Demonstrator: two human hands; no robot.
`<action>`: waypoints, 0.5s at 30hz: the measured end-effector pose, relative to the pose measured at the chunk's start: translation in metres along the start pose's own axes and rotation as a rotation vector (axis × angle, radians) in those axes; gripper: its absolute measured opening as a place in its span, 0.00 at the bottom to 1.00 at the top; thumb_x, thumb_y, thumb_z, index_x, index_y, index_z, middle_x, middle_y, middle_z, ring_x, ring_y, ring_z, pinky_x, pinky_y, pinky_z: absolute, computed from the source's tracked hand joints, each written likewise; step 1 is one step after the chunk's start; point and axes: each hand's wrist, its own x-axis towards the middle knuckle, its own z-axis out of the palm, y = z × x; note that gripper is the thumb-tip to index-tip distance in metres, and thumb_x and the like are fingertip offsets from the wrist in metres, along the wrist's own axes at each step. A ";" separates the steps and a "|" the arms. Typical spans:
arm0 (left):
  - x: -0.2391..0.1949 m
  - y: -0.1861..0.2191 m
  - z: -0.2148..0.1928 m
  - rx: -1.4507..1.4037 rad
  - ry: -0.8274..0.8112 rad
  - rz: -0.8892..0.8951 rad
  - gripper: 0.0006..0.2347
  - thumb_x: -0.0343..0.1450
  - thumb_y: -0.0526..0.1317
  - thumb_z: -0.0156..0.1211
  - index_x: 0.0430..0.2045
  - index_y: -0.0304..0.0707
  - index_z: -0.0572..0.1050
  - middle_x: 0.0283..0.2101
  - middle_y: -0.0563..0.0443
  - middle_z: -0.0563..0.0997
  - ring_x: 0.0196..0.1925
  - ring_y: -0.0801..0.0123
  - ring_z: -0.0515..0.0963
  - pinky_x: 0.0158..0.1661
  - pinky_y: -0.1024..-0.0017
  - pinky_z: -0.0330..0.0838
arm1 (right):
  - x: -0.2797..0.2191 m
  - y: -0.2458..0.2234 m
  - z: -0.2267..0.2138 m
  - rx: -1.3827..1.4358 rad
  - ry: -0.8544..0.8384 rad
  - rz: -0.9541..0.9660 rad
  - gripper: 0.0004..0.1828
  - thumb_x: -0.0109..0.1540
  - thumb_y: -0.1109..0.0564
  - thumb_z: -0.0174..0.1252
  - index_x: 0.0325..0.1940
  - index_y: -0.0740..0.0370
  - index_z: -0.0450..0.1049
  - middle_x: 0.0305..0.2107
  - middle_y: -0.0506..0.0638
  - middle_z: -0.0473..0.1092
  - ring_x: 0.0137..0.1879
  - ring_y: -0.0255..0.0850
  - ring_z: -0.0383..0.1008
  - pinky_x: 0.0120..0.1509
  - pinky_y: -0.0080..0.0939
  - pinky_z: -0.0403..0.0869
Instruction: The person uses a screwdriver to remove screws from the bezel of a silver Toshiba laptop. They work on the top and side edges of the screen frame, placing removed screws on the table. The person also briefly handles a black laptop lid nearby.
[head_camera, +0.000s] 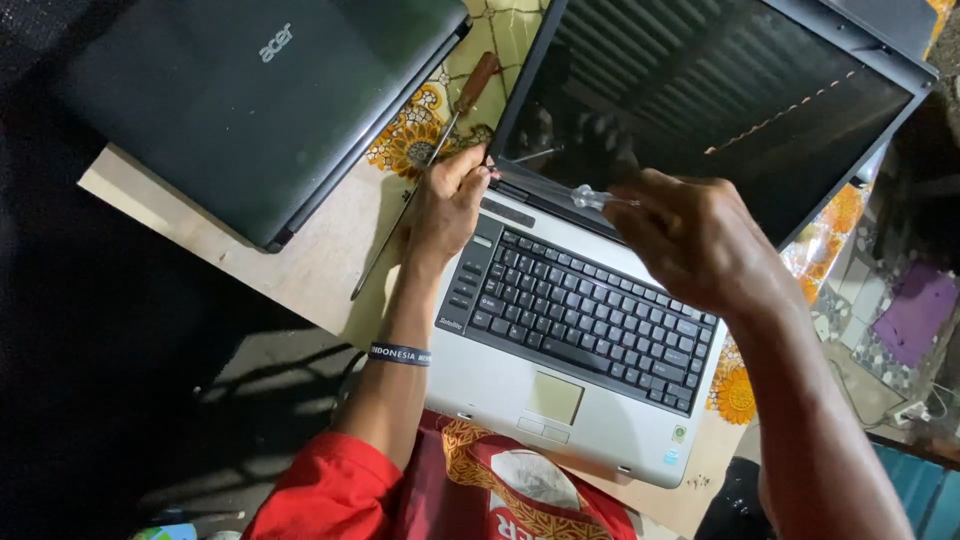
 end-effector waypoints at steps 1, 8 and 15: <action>-0.002 -0.001 0.000 0.002 -0.001 0.002 0.35 0.75 0.64 0.36 0.62 0.29 0.70 0.38 0.40 0.85 0.16 0.82 0.63 0.12 0.84 0.53 | -0.003 0.011 0.005 0.001 0.003 0.000 0.16 0.69 0.57 0.53 0.53 0.72 0.77 0.41 0.63 0.79 0.31 0.48 0.80 0.30 0.49 0.75; -0.001 0.000 -0.005 -0.062 0.054 0.005 0.13 0.76 0.36 0.51 0.52 0.36 0.79 0.48 0.36 0.84 0.54 0.47 0.82 0.51 0.54 0.76 | -0.017 0.042 0.027 0.327 0.125 0.077 0.10 0.65 0.67 0.54 0.46 0.68 0.80 0.19 0.56 0.68 0.09 0.35 0.55 0.14 0.37 0.59; -0.002 0.001 -0.003 -0.066 0.073 0.036 0.13 0.75 0.37 0.53 0.51 0.38 0.81 0.46 0.38 0.85 0.52 0.54 0.84 0.47 0.58 0.78 | -0.022 0.054 0.037 0.396 0.113 0.124 0.10 0.68 0.64 0.53 0.46 0.68 0.80 0.19 0.52 0.65 0.11 0.32 0.51 0.13 0.32 0.57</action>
